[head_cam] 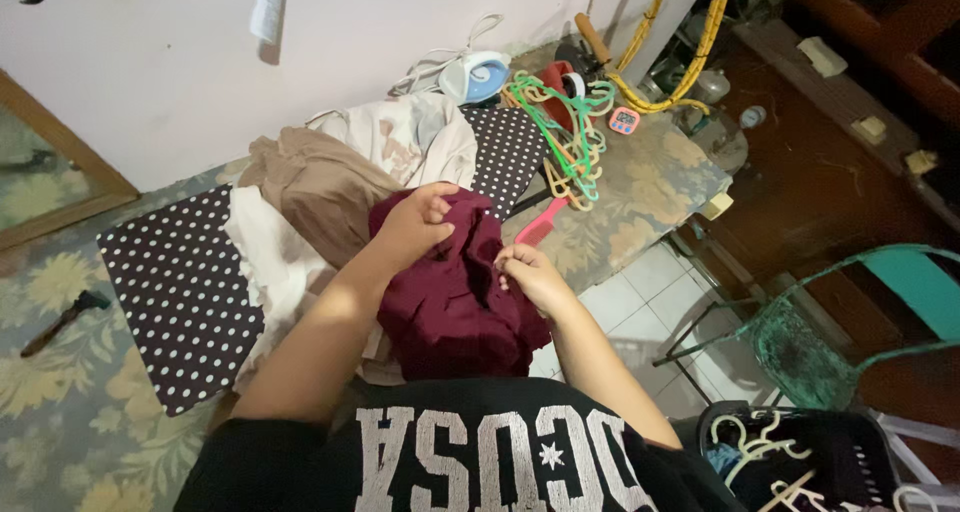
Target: The person picks up various items of clothing from a table and a basket, places them on hangers or folds them, and organizes the items by hand.
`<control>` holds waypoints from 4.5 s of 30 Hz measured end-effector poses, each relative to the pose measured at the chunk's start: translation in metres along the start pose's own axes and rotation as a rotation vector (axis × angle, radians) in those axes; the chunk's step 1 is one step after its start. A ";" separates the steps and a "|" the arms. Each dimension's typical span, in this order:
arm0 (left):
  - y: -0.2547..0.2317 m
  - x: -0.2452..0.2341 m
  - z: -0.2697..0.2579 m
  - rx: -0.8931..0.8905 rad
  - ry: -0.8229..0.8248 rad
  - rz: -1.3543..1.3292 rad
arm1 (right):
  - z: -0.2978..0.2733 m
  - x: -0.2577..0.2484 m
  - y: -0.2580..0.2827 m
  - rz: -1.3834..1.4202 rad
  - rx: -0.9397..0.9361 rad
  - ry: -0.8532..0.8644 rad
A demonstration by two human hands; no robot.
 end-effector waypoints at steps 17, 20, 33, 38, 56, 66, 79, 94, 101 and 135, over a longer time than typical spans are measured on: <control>-0.036 -0.039 -0.084 -0.194 0.090 0.818 | -0.001 0.024 -0.019 -0.183 0.150 0.104; -0.055 -0.031 -0.090 -0.221 0.091 0.719 | -0.003 0.022 -0.019 -0.178 0.086 0.042; -0.070 0.089 -0.055 -0.018 -0.136 -0.193 | -0.068 0.030 0.029 -0.038 -0.275 0.002; -0.054 0.112 -0.053 0.022 -0.194 0.022 | -0.079 0.019 0.031 -0.023 -0.280 -0.086; -0.064 0.150 -0.083 -0.105 -0.283 -0.162 | -0.084 -0.005 0.012 0.085 -0.164 -0.030; -0.061 0.158 -0.079 0.007 -0.265 0.204 | -0.079 -0.008 0.009 0.070 -0.096 0.023; -0.061 0.163 -0.074 0.093 -0.227 0.225 | -0.047 -0.016 -0.010 0.257 -0.088 0.056; -0.074 0.151 -0.072 0.189 -0.127 0.318 | -0.086 0.020 0.060 0.576 -0.086 0.203; -0.088 0.134 -0.087 -0.062 0.034 0.446 | -0.059 -0.020 0.078 0.528 -0.180 0.090; -0.120 -0.030 -0.161 -0.328 -0.256 0.795 | 0.027 0.108 -0.023 -0.893 -0.600 -0.148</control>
Point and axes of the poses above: each hand's wrist, its own z-axis towards the middle knuckle, its own x-axis out of the palm, y = z × x, the point moved 7 cm from there along z, towards the middle knuckle, and after that the axes turned 15 degrees about x, right-handed, at the moved point
